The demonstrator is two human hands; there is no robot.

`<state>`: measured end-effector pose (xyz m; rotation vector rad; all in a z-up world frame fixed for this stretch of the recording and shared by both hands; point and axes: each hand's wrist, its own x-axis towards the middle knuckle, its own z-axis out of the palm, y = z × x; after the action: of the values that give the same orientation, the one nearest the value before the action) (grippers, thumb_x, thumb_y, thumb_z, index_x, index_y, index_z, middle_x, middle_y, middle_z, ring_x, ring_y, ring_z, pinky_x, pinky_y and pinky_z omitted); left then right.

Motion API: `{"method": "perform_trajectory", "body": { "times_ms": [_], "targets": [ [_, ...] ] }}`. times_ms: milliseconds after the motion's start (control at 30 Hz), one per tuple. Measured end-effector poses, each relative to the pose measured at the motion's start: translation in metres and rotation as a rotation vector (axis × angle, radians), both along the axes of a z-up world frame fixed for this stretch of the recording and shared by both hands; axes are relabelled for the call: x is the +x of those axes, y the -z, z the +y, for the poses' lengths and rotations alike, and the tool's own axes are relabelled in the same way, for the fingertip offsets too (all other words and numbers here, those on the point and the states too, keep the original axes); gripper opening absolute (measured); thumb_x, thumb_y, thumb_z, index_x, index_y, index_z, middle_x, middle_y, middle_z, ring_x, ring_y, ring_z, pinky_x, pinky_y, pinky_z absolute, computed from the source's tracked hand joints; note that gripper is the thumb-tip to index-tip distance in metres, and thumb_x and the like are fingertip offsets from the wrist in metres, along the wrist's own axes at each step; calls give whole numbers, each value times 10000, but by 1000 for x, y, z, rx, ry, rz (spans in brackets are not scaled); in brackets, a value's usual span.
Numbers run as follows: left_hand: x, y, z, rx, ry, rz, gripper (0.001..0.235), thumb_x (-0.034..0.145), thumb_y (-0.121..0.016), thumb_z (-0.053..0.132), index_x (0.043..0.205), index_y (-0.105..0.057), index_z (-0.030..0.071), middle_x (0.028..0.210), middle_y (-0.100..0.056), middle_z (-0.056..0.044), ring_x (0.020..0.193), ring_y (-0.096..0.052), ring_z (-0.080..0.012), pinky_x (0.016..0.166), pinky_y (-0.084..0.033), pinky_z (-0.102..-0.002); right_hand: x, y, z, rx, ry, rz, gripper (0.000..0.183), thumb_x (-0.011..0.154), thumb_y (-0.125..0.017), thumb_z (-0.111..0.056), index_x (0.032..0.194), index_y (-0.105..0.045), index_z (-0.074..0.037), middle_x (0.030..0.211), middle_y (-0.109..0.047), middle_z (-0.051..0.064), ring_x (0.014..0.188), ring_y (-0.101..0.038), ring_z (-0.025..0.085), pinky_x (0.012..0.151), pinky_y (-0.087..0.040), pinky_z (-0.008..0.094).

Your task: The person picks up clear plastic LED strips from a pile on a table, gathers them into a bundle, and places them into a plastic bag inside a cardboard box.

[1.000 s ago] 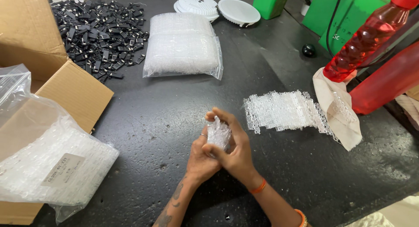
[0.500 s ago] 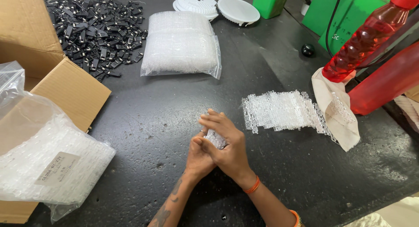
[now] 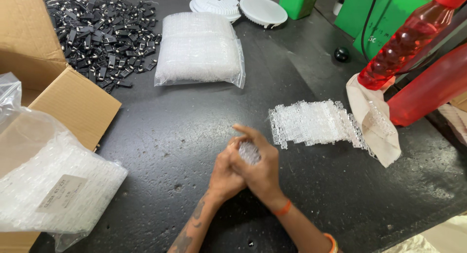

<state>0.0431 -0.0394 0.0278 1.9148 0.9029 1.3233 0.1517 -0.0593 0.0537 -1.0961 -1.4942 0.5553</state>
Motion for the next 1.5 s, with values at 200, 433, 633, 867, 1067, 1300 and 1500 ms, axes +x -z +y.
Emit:
{"method": "perform_trajectory", "body": {
  "times_ms": [200, 433, 633, 867, 1067, 1300, 1500],
  "targets": [
    [-1, -6, -1, -238, -14, 100, 677, 734, -767, 141, 1379, -567, 84, 1101, -764, -76, 960, -773, -228, 860, -622, -372, 1, -3, 1, -74, 5, 139, 721, 788, -853, -249, 1424, -558, -80, 1089, -709, 68, 997, -727, 153, 901, -631, 350],
    [-1, 18, 3, -255, -52, -138, 518, 788, -809, 197, 1224, -579, 37, 1017, -785, -82, 927, -788, -230, 812, -635, -376, 2, -1, 5, 195, -270, 176, 1070, 717, -931, -341, 1531, -275, -115, 1488, -502, 83, 1385, -510, 236, 1196, -420, 407],
    [-7, 12, 11, -420, -120, 288, 533, 825, -720, 186, 1320, -566, 63, 1223, -663, -130, 1204, -625, -308, 1070, -454, -458, 9, 29, 22, -96, -272, 38, 562, 770, -899, -225, 1258, -701, -29, 1421, -683, 151, 1499, -480, 315, 1247, -368, 476],
    [-29, -3, 7, -234, -19, 569, 1077, 607, -942, 276, 1515, -387, 114, 1606, -159, -131, 1561, -71, -355, 1256, -47, -551, 2, 33, 19, -89, -192, 132, 285, 785, -822, -85, 1045, -720, -31, 1115, -760, 120, 1139, -677, 237, 1003, -547, 396],
    [-57, 0, 2, -370, -42, 317, 1469, 465, -998, 324, 1618, -118, 95, 1729, -35, -75, 1530, -64, -317, 1211, -216, -478, 3, 26, 17, -3, -176, 144, 249, 829, -776, -30, 1044, -652, -43, 930, -760, 53, 891, -750, 120, 790, -622, 264],
    [-105, -68, -39, -167, -113, 288, 743, 770, -877, 203, 1433, -560, 95, 1628, -395, -90, 1495, -394, -298, 1200, -377, -432, 3, 45, 30, -47, -82, -138, 317, 751, -833, -94, 1000, -641, -55, 847, -720, 37, 751, -687, 112, 713, -573, 269],
    [-182, -169, -106, 337, -618, 188, 389, 824, -821, 91, 1199, -719, 81, 1410, -651, -111, 1320, -632, -288, 1119, -504, -408, -11, 34, 43, -14, -147, -92, 279, 772, -820, -110, 991, -655, -54, 868, -719, 13, 787, -705, 102, 711, -581, 266]
  ]
}}
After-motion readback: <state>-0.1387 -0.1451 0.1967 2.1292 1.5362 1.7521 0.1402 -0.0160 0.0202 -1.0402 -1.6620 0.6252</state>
